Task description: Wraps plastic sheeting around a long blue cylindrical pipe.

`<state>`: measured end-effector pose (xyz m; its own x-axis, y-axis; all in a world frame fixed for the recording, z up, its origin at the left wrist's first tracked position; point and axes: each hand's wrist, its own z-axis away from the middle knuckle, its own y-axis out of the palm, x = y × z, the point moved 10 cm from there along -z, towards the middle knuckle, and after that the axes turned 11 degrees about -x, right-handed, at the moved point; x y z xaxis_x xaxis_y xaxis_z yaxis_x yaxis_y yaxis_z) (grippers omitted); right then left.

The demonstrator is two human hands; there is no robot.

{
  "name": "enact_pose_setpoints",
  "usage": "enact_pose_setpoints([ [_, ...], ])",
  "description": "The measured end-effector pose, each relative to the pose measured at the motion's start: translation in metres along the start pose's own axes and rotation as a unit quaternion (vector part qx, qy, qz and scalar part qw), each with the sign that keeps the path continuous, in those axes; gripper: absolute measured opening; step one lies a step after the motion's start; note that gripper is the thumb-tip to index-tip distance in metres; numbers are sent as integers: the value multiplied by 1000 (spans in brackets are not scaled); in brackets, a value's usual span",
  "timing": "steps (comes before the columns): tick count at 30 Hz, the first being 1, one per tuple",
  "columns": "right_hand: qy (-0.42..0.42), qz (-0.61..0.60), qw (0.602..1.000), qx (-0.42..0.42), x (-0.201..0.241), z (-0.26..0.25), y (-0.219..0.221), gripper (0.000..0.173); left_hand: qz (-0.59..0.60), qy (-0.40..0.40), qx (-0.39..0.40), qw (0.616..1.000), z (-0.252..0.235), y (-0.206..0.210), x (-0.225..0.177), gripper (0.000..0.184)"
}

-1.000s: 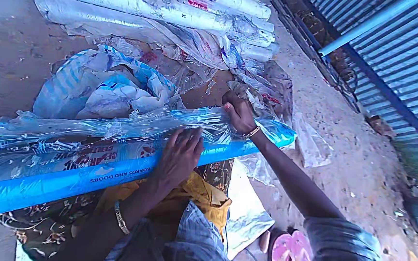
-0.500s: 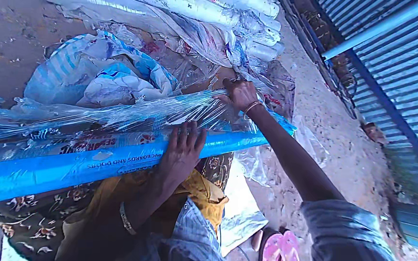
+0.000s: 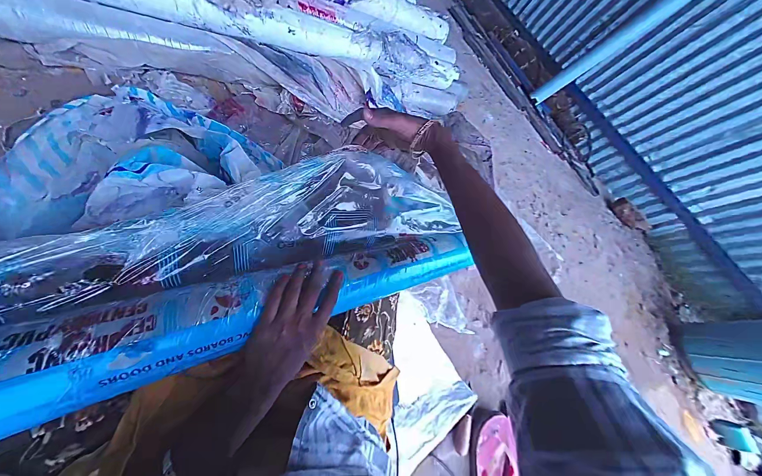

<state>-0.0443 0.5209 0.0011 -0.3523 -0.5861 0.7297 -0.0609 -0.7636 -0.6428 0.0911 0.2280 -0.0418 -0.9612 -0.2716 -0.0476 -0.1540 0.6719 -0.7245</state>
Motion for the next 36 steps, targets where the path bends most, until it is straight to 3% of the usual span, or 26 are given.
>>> enact_pose_setpoints([
  [2,8,-119,987,-110,-2,29,-78,58,-3,9,-4,1000,2,0,-2,64],
  [4,-2,-110,962,-251,-14,80,-152,52,-9,7,-7,1000,4,-1,-3,60],
  [6,47,-31,957,-284,-49,140,-184,53,-8,-2,-6,1000,4,-3,-2,59],
  [9,145,94,965,-197,-119,201,-154,55,11,-13,1,1000,-2,-3,-4,63],
  [12,134,120,974,-140,-160,217,-90,59,80,-9,53,995,-19,6,-27,78],
  [15,49,94,984,-144,-166,208,-43,64,133,-6,210,969,-51,36,-64,79],
  [17,75,66,988,-120,-155,207,-18,57,130,-4,335,933,-65,57,-82,78],
  [18,97,61,987,-115,-146,208,-10,48,118,-2,354,928,-70,62,-86,80],
  [20,98,61,984,-134,-142,209,-5,24,103,-10,331,938,-73,65,-89,81],
  [23,60,56,979,-189,-146,202,-13,10,102,-8,261,960,-68,61,-87,86],
  [25,18,52,973,-225,-150,189,-24,19,87,5,239,967,-64,62,-85,87],
  [27,15,61,969,-239,-146,175,-30,29,53,23,224,973,-61,65,-83,72],
  [29,46,85,970,-224,-150,162,-31,30,13,35,177,984,-57,65,-86,55],
  [36,148,220,947,-181,-163,76,-18,35,-23,51,40,998,-26,45,-113,41],
])
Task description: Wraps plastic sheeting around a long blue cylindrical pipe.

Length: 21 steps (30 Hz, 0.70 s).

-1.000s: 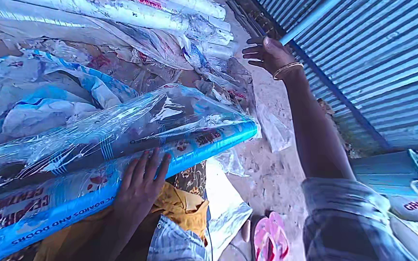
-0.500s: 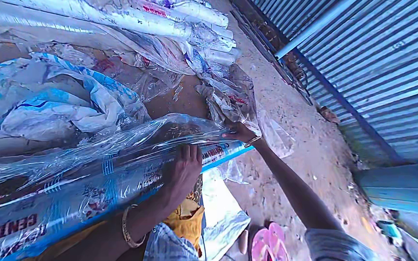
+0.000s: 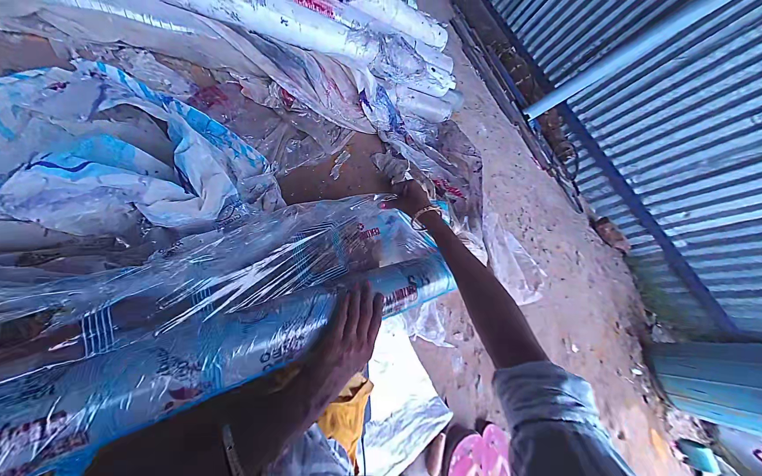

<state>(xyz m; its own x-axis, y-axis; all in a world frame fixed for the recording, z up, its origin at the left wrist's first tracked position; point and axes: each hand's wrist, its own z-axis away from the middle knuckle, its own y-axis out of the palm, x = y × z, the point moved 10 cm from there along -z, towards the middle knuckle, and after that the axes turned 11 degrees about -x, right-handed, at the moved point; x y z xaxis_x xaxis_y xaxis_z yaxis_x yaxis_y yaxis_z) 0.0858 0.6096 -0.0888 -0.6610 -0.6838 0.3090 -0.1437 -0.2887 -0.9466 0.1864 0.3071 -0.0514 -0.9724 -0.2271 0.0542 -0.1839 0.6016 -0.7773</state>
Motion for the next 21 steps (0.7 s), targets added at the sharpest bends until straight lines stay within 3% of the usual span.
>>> enact_pose_setpoints([
  [4,-73,14,996,49,39,-26,34,38,-10,0,-41,999,16,-9,3,39],
  [7,-119,-88,979,138,46,-19,7,24,-8,13,-46,999,15,-13,7,40],
  [9,-71,-155,964,204,26,-12,-28,28,8,33,-32,999,16,-14,3,42],
  [11,-34,-174,975,133,-3,-12,-91,37,25,43,-17,999,14,-14,1,42],
  [15,43,-5,999,-5,-24,-2,-192,50,15,38,-30,999,12,-17,4,40],
  [18,-53,17,998,-32,29,10,-192,46,27,19,-31,999,12,-20,5,40],
  [21,-226,-35,973,-18,136,42,-144,38,51,-34,-23,998,12,-29,17,40],
])
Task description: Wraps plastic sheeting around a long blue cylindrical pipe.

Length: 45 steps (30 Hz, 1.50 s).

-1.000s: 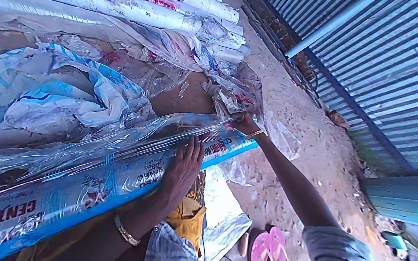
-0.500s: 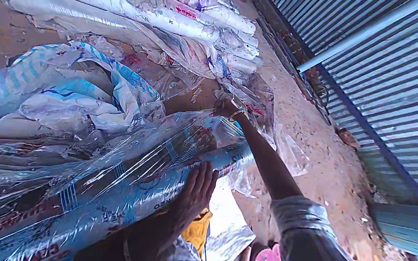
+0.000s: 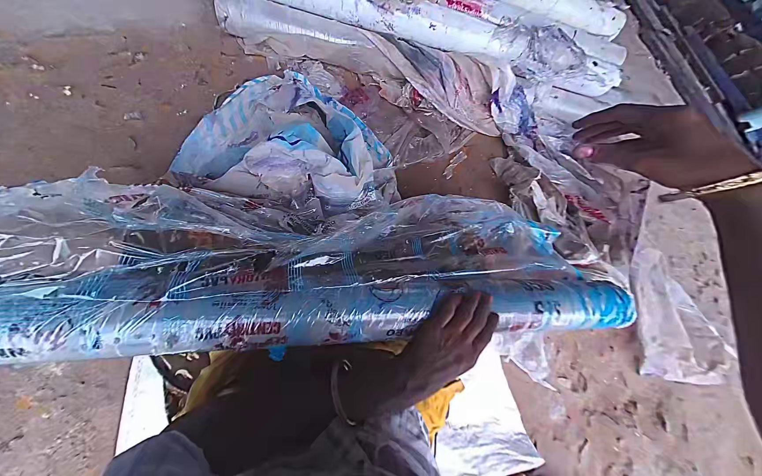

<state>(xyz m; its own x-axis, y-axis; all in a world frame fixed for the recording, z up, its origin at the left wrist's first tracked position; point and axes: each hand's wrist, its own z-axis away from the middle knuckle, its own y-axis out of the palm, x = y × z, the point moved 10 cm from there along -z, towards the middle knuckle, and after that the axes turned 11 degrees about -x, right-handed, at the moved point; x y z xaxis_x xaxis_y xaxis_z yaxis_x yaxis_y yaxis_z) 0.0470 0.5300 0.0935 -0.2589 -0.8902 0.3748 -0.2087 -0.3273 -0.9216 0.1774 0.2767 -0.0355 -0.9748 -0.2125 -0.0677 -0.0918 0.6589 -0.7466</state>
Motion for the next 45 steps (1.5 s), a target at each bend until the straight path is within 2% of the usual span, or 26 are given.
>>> enact_pose_setpoints([
  [4,-204,-124,970,37,155,5,112,40,14,-29,105,994,22,-29,39,48],
  [6,-263,-207,939,83,220,22,165,35,4,-34,68,997,43,-48,58,46],
  [8,-296,-232,917,131,264,43,207,32,-17,-51,28,998,62,-68,74,38],
  [11,-323,-181,913,170,297,68,247,36,-41,-72,-2,997,83,-91,91,36],
  [15,-462,-90,882,11,316,82,246,41,-50,-112,-75,990,98,-111,111,41],
  [17,-504,-70,859,-61,315,80,238,46,-39,-140,-111,983,104,-124,129,39],
  [18,-514,-66,852,-72,312,77,236,49,-43,-151,-118,980,106,-128,138,39],
  [21,-513,-79,852,-60,306,61,238,56,-96,-172,-71,978,106,-123,154,53],
  [24,-519,-91,848,-48,303,46,250,56,-140,-189,-51,971,101,-116,164,65],
  [27,-530,-64,844,-51,302,33,263,55,-159,-205,-62,964,103,-115,167,63],
  [31,-481,1,876,9,271,-19,302,50,-139,-215,-90,963,116,-117,158,52],
  [34,-416,-30,905,87,260,-32,332,46,-119,-212,-89,966,128,-118,153,46],
  [36,-302,-89,923,223,256,-36,340,38,-124,-203,-96,967,130,-121,151,47],
  [38,-203,-183,902,335,249,-41,344,37,-126,-192,-105,968,133,-124,151,44],
  [39,-166,-242,884,364,242,-44,340,45,-127,-187,-106,968,132,-124,149,43],
  [41,-96,-340,861,366,227,-68,322,69,-125,-176,-102,971,131,-123,147,43],
  [42,-78,-374,859,340,228,-84,306,71,-121,-169,-102,973,129,-124,146,41],
  [43,-84,-387,867,302,235,-98,287,66,-116,-163,-100,975,128,-125,145,40],
  [45,-132,-369,899,196,269,-115,250,43,-97,-160,-97,978,127,-125,145,38],
])
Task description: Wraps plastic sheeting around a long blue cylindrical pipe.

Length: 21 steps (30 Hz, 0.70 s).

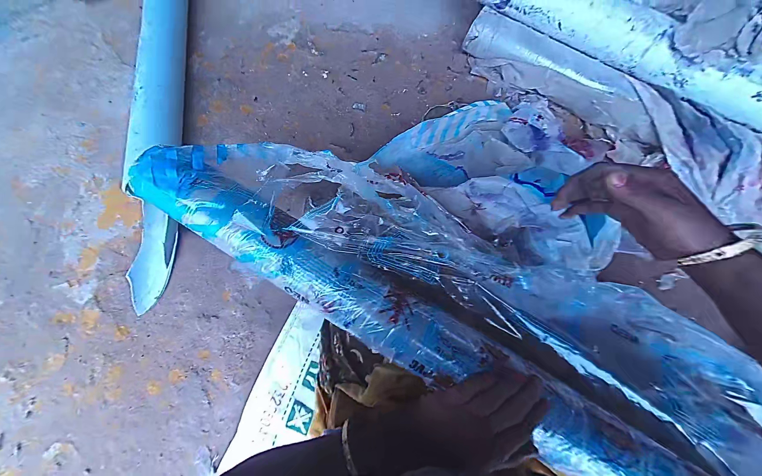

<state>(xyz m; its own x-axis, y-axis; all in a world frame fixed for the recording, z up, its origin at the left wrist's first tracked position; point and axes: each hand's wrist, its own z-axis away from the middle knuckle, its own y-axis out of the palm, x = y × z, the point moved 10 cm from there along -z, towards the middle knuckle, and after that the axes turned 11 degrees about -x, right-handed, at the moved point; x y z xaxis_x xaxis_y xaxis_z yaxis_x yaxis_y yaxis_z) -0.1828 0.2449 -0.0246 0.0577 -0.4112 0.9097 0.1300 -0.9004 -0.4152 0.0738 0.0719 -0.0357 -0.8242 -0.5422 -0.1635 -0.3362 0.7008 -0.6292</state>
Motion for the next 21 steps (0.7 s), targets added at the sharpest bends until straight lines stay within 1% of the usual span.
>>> enact_pose_setpoints([
  [1,-46,33,998,-28,28,-5,8,29,7,-6,1,1000,-1,-1,1,37],
  [2,-91,55,994,-35,54,-7,25,21,21,-15,5,1000,-1,-1,2,35],
  [3,-140,64,988,-29,78,-6,50,18,43,-28,11,999,-1,-2,3,33],
  [4,-197,72,978,-16,100,-2,79,21,66,-39,14,997,0,-4,5,31],
  [6,-304,93,948,1,133,11,142,32,99,-61,-1,993,2,-11,11,27],
  [8,-386,127,913,24,154,25,202,47,71,-84,-25,994,10,-27,29,27],
  [9,-404,154,901,43,159,29,229,55,47,-94,-41,994,14,-36,41,29],
  [10,-404,183,893,70,162,30,252,64,21,-99,-53,993,18,-45,55,31],
  [11,-382,204,895,111,161,30,273,72,-5,-105,-64,992,23,-54,68,34],
  [12,-357,220,896,147,158,28,290,75,-27,-112,-69,991,26,-61,80,37],
  [13,-349,231,894,158,157,26,301,69,-44,-120,-75,989,29,-67,92,40],
  [14,-358,243,889,150,157,25,307,59,-59,-131,-86,986,30,-73,104,43],
  [15,-381,254,880,126,157,24,311,50,-74,-144,-94,982,31,-79,115,45],
  [16,-409,262,869,96,156,24,312,45,-88,-156,-94,979,31,-82,126,47],
  [18,-441,281,849,72,153,21,311,42,-99,-164,-88,978,31,-83,139,54],
  [21,-496,309,811,33,153,14,305,39,-101,-163,-86,978,27,-78,144,55],
])
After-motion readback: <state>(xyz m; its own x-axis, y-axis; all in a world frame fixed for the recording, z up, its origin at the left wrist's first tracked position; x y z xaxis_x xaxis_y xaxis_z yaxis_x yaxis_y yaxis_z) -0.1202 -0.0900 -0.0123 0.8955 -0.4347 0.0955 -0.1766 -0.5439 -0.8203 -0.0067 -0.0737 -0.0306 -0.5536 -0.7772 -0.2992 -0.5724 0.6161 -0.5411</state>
